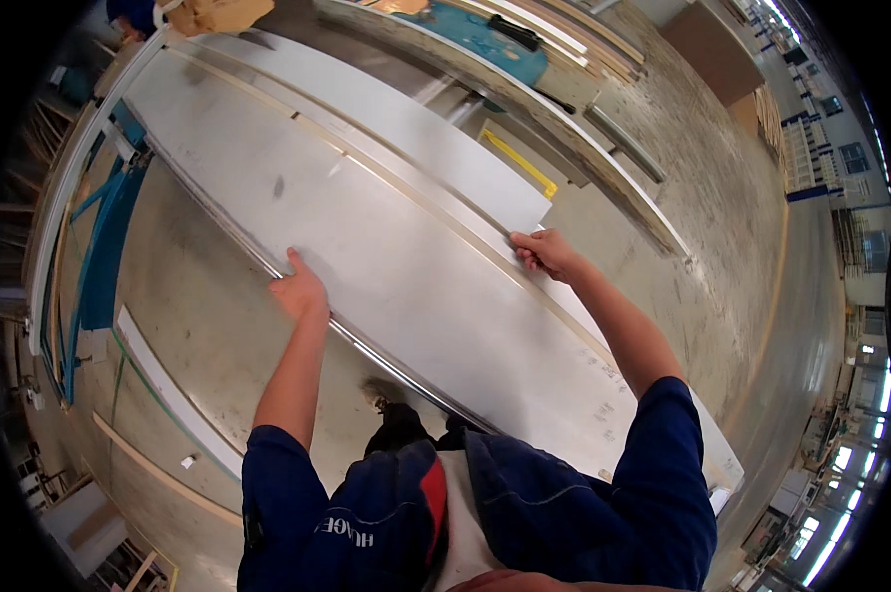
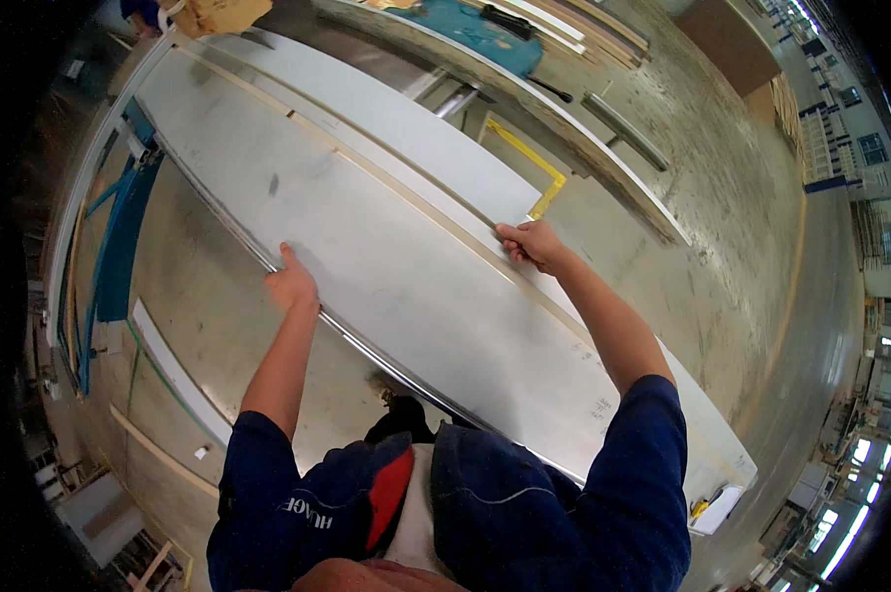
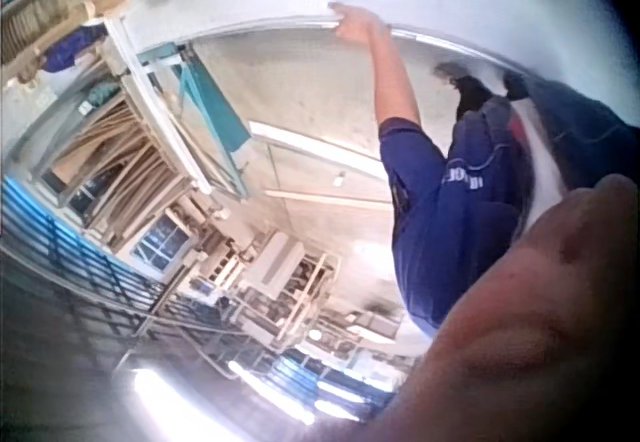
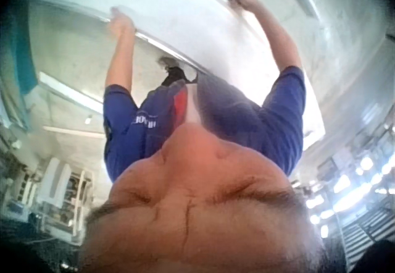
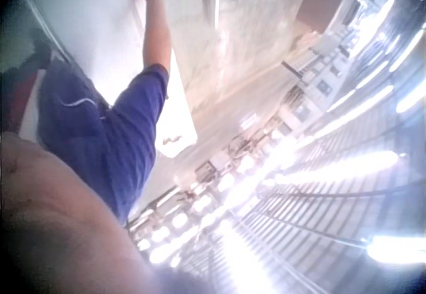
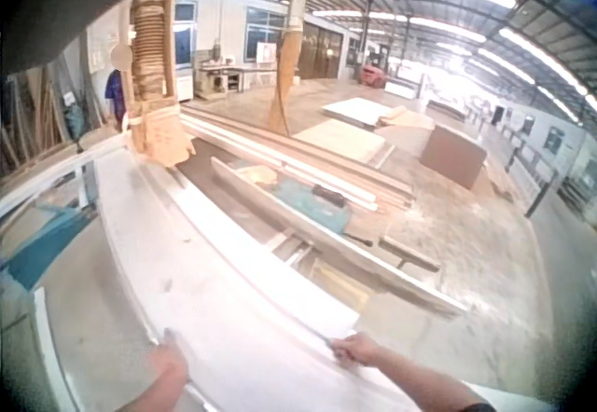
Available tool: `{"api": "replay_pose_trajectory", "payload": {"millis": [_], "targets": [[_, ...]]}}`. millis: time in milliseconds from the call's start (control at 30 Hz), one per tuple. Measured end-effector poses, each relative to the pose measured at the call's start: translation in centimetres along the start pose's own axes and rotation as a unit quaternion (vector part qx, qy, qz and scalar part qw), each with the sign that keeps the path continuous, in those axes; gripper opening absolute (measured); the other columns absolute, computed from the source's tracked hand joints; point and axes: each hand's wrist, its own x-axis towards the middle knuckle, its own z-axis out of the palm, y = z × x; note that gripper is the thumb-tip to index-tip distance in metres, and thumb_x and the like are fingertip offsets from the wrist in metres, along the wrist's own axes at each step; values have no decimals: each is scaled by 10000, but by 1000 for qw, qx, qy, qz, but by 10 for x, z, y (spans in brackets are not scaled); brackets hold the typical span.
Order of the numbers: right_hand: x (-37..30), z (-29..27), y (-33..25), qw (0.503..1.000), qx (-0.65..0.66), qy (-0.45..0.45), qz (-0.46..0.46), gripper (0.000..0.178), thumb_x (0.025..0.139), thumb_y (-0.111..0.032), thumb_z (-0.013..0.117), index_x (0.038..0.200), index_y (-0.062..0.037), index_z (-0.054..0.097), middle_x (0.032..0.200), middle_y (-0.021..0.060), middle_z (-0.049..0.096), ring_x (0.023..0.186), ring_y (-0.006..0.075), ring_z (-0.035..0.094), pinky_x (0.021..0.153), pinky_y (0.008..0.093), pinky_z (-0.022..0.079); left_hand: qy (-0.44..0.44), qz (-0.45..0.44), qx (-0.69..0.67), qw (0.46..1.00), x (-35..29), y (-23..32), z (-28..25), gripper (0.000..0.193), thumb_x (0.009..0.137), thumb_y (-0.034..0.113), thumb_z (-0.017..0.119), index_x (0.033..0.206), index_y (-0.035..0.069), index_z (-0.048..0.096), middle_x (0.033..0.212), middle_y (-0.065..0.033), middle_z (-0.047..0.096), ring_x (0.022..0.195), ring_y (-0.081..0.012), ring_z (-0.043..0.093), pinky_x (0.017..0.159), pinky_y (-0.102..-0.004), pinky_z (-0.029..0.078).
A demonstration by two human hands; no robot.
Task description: The person assembles a large white cabinet door by attaching metal rails and wooden strips. They position the components on a workbench, align them, and secure them in place. The person also retrieves additional wooden pieces from the floor and stacks finished panels against a wall.
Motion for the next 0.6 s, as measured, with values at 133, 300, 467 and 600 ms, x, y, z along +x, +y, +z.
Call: {"api": "replay_pose_trajectory", "payload": {"millis": [133, 300, 467, 600], "targets": [[16, 3, 9, 1000, 13, -2, 5, 365, 927, -374, 751, 734, -115, 581, 659, -30, 588, 508, 55, 532, 435, 201, 405, 13, 5, 21, 1000, 5, -1, 12, 853, 887, 731, 523, 1091, -96, 506, 1096, -307, 631, 1026, -426, 662, 853, -504, 548], [32, 20, 12, 999, 40, -8, 20, 308, 945, -336, 738, 788, -112, 596, 690, -47, 581, 533, 40, 519, 460, 184, 419, 23, 16, 7, 1000, 20, -16, 28, 853, 878, 732, 529, 1115, -86, 479, 1106, -283, 617, 987, -421, 671, 818, -509, 563], [69, 34, 22, 999, 52, -11, 7, 300, 933, -333, 754, 795, -113, 603, 681, -46, 575, 541, 46, 518, 462, 185, 418, 23, 24, -9, 999, 52, -27, 54, 844, 876, 720, 530, 1122, -86, 480, 1143, -277, 588, 977, -418, 664, 819, -505, 561], [83, 43, 30, 999, 42, -1, 14, 306, 930, -340, 757, 783, -120, 603, 666, -54, 566, 542, 41, 513, 467, 181, 416, 12, 24, -16, 1000, 55, -37, 58, 838, 881, 711, 528, 1116, -92, 482, 1156, -286, 577, 993, -412, 658, 824, -507, 557]]}}
